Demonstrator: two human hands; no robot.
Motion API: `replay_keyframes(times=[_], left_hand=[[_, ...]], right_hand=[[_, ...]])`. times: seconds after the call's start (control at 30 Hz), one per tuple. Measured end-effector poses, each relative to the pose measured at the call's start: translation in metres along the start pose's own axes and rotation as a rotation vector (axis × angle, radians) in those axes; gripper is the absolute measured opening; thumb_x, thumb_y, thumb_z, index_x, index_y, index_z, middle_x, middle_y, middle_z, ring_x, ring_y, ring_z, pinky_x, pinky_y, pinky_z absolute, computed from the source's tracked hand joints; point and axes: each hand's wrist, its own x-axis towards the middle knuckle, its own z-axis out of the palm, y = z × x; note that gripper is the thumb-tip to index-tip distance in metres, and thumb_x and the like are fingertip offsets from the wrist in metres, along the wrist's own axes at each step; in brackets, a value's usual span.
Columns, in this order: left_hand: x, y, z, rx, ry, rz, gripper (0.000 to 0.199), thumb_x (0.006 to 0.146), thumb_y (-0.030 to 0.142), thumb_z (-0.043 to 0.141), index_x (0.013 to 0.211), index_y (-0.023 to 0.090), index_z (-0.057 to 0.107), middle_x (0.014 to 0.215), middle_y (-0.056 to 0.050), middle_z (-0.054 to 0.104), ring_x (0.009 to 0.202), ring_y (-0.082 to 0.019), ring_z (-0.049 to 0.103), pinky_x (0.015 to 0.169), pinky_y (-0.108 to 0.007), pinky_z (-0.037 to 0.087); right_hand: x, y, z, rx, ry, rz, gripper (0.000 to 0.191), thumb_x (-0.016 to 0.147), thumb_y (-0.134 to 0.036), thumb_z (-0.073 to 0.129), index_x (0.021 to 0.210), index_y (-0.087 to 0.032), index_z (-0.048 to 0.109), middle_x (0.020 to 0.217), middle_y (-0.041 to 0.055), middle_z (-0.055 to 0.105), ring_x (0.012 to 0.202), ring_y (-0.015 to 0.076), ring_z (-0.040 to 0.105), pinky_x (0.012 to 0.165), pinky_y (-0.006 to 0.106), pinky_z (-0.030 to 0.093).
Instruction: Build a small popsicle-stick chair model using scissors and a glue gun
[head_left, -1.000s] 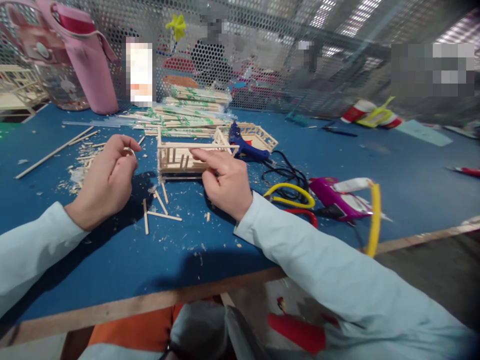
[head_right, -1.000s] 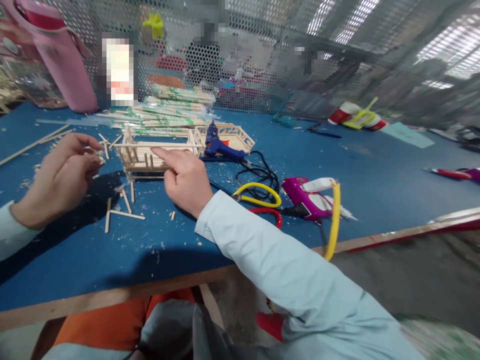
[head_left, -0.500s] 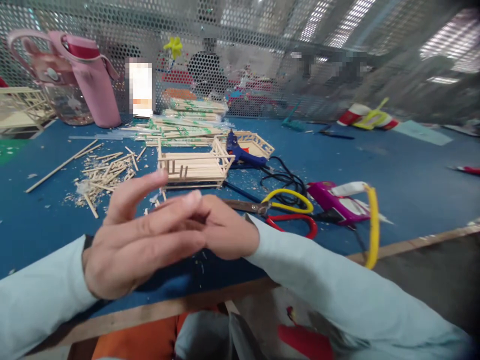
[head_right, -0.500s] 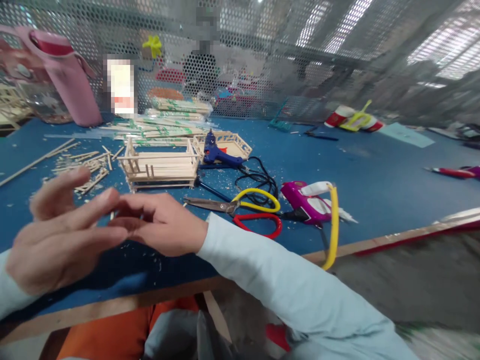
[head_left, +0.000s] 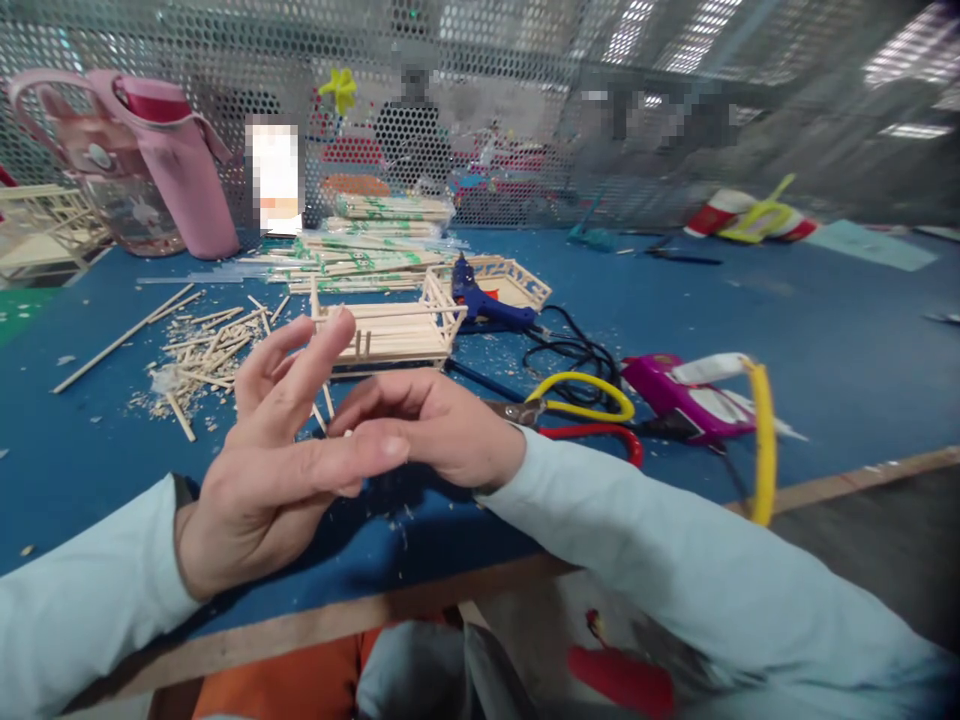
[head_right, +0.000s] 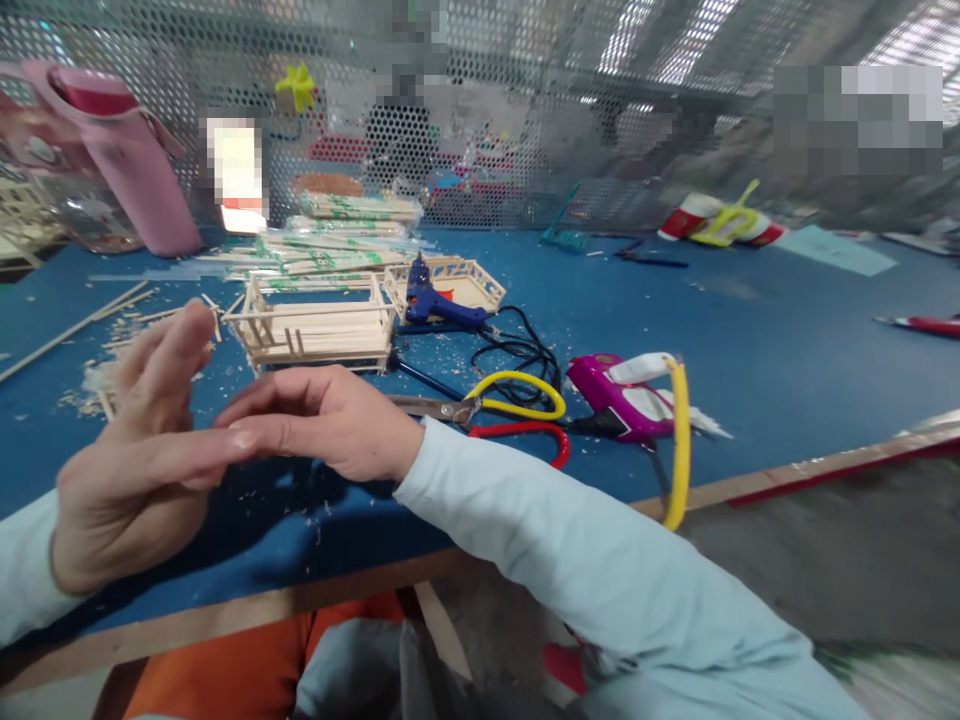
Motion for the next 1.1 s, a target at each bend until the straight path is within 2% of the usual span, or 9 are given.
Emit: replay_keyframes(times=[0.1,0.17,0.27,0.3,0.4,0.53,0.63,0.77,1.1], left_hand=[[-0.001,0.0,0.001,0.002,-0.029,0.004,0.053,0.087,0.026,0.052,0.127,0.06,0.044,0.154,0.02,0.019,0.142,-0.028,0.024,0.11,-0.053,0.036],[0.001,-0.004,0.001,-0.024,-0.028,-0.009,0.055,0.09,0.029,0.048,0.136,0.055,0.035,0.155,0.018,0.017,0.144,-0.026,0.018,0.115,-0.053,0.028],[0.012,-0.02,0.001,-0.17,0.08,-0.121,0.059,0.092,0.03,0.038,0.146,0.044,0.017,0.155,0.006,0.024,0.144,-0.024,0.019,0.118,-0.052,0.018],[0.017,-0.027,0.0,-0.208,0.104,-0.143,0.058,0.092,0.028,0.039,0.145,0.041,0.02,0.154,0.002,0.028,0.142,-0.024,0.025,0.117,-0.05,0.02],[0.034,-0.047,-0.002,-0.202,-0.051,-0.191,0.069,0.083,0.025,0.052,0.144,0.03,0.019,0.146,-0.01,0.039,0.134,-0.025,0.04,0.112,-0.043,0.03],[0.053,-0.058,-0.004,-0.234,-0.271,-0.316,0.079,0.075,0.024,0.055,0.144,0.018,0.017,0.13,-0.015,0.056,0.124,-0.025,0.049,0.102,-0.04,0.041],[0.06,-0.057,-0.001,-0.221,-0.335,-0.368,0.083,0.071,0.024,0.056,0.144,0.017,0.019,0.12,-0.013,0.06,0.103,-0.023,0.06,0.089,-0.036,0.049],[0.062,-0.058,0.001,-0.189,-0.331,-0.403,0.081,0.071,0.019,0.055,0.145,0.018,0.021,0.11,-0.009,0.062,0.093,-0.02,0.063,0.078,-0.031,0.052],[0.062,-0.059,0.01,-0.202,-0.219,-0.424,0.071,0.073,0.024,0.061,0.138,0.019,0.032,0.092,-0.005,0.062,0.092,-0.022,0.064,0.078,-0.034,0.054]], right_hand=[[-0.001,-0.003,-0.003,-0.093,-0.005,-0.029,0.031,0.074,-0.045,0.07,0.077,-0.014,0.067,0.068,-0.0002,0.066,0.062,0.0095,0.061,0.06,0.022,0.05],[0.001,-0.007,-0.01,-0.244,0.064,-0.091,0.029,0.076,-0.044,0.069,0.076,-0.015,0.068,0.07,0.0007,0.068,0.062,0.0101,0.061,0.061,0.023,0.05],[0.005,-0.01,-0.027,-0.612,0.346,-0.292,0.021,0.075,-0.037,0.071,0.074,-0.016,0.069,0.072,0.0013,0.07,0.063,0.0105,0.061,0.061,0.024,0.049],[0.008,-0.01,-0.033,-0.735,0.441,-0.362,0.018,0.075,-0.034,0.071,0.072,-0.016,0.07,0.071,0.0014,0.07,0.062,0.0104,0.06,0.061,0.024,0.049],[0.013,-0.006,-0.043,-0.974,0.596,-0.474,0.012,0.075,-0.029,0.07,0.072,-0.017,0.072,0.07,0.0017,0.071,0.059,0.0101,0.06,0.058,0.023,0.048],[0.016,0.001,-0.04,-1.063,0.672,-0.501,0.012,0.08,-0.025,0.065,0.081,-0.02,0.075,0.079,0.0022,0.075,0.067,0.0134,0.067,0.065,0.025,0.052],[0.017,0.004,-0.034,-1.109,0.696,-0.52,0.015,0.083,-0.023,0.061,0.086,-0.022,0.076,0.087,0.0018,0.076,0.078,0.0157,0.071,0.074,0.027,0.054],[0.019,0.009,-0.031,-1.182,0.707,-0.522,0.018,0.085,-0.023,0.059,0.091,-0.024,0.076,0.091,0.0005,0.076,0.083,0.0157,0.072,0.077,0.027,0.055],[0.022,0.014,-0.034,-1.238,0.742,-0.512,0.019,0.086,-0.024,0.058,0.091,-0.022,0.076,0.091,0.0018,0.076,0.082,0.0162,0.072,0.075,0.026,0.054]])
